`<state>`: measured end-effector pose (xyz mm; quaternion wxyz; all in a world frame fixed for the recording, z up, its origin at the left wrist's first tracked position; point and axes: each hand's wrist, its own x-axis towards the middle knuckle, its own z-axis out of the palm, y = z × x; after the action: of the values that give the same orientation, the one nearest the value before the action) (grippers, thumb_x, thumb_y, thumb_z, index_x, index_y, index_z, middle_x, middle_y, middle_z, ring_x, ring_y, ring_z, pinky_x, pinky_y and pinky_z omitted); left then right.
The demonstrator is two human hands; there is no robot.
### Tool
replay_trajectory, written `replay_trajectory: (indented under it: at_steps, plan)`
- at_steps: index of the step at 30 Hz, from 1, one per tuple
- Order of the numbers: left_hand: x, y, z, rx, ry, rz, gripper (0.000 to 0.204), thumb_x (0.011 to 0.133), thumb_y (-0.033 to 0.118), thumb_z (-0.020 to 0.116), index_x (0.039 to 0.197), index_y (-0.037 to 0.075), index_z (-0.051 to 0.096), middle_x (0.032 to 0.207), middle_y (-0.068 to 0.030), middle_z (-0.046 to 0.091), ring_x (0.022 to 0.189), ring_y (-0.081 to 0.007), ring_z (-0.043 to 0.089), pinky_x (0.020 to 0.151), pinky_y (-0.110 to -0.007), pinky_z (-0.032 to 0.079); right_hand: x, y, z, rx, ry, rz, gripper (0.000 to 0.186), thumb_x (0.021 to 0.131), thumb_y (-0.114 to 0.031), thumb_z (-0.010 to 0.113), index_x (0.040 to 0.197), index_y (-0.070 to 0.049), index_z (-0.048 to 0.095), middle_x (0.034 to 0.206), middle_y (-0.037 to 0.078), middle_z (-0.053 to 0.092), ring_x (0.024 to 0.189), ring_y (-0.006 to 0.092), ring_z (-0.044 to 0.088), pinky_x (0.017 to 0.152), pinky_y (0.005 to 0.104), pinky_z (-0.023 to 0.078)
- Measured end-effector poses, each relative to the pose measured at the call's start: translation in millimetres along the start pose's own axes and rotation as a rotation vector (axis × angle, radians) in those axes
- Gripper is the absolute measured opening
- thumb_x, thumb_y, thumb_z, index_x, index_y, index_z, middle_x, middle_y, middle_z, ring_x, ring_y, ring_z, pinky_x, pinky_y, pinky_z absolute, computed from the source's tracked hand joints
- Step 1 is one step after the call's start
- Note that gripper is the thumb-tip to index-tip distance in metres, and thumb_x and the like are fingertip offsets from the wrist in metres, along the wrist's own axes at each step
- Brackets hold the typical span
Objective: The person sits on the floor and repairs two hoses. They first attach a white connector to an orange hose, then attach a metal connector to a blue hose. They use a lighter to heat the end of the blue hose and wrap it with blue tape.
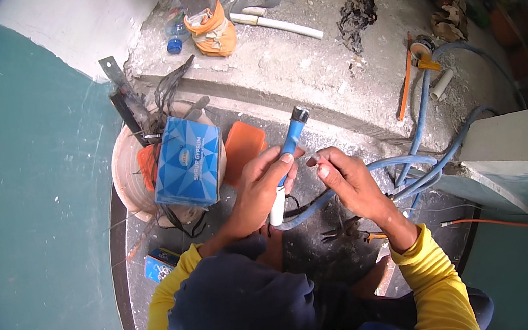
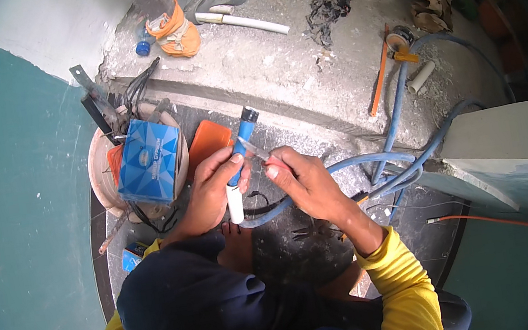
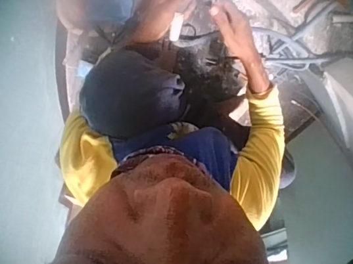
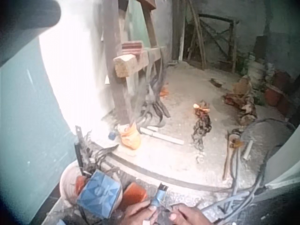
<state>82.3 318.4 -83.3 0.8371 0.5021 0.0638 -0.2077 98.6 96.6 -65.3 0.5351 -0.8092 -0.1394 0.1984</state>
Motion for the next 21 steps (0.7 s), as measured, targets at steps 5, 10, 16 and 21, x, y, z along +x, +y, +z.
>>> replay_trajectory:
  at_steps: [5, 10, 16, 21]
  plan:
    - [1, 1, 3, -0.25, -0.017, 0.007, 0.034, 0.112, 0.02, 0.05, 0.131, -0.006, 0.06, 0.095, -0.0052, 0.057, 0.086, -0.0124, 0.055, 0.078, -0.028, 0.047, -6, 27, 30, 0.365, 0.086, 0.056, 0.026, 0.092, -0.012, 0.084, 0.107, -0.004, 0.064, 0.086, -0.003, 0.06, 0.075, 0.0039, 0.051, 0.067, 0.0218, 0.042]
    - [6, 8, 2, -0.366, -0.004, 0.049, 0.034, 0.111, 0.018, 0.053, 0.132, -0.007, 0.062, 0.094, -0.0054, 0.061, 0.084, -0.0121, 0.057, 0.078, -0.027, 0.048, -17, 42, 57, 0.591, 0.108, 0.017, 0.022, 0.102, -0.021, 0.074, 0.109, -0.003, 0.064, 0.091, -0.004, 0.059, 0.079, 0.0047, 0.05, 0.072, 0.0239, 0.044]
    - [4, 1, 2, -0.057, 0.015, 0.065, 0.031, 0.112, 0.022, 0.056, 0.122, -0.005, 0.066, 0.085, -0.0025, 0.059, 0.075, -0.0095, 0.054, 0.07, -0.026, 0.046, -4, 25, 18, 0.088, 0.122, -0.02, 0.04, 0.11, -0.042, 0.055, 0.12, -0.004, 0.061, 0.082, 0.012, 0.063, 0.076, 0.027, 0.063, 0.073, 0.0386, 0.05]
    - [0, 0, 8, 0.235, 0.044, 0.156, 0.028, 0.11, 0.025, 0.062, 0.114, -0.001, 0.071, 0.08, 0.0018, 0.06, 0.068, -0.0041, 0.052, 0.059, -0.022, 0.042, 0, -5, 0, -0.295, 0.109, -0.119, 0.039, 0.107, -0.041, 0.059, 0.124, -0.006, 0.061, 0.094, 0.022, 0.07, 0.087, 0.0459, 0.069, 0.074, 0.05, 0.053]
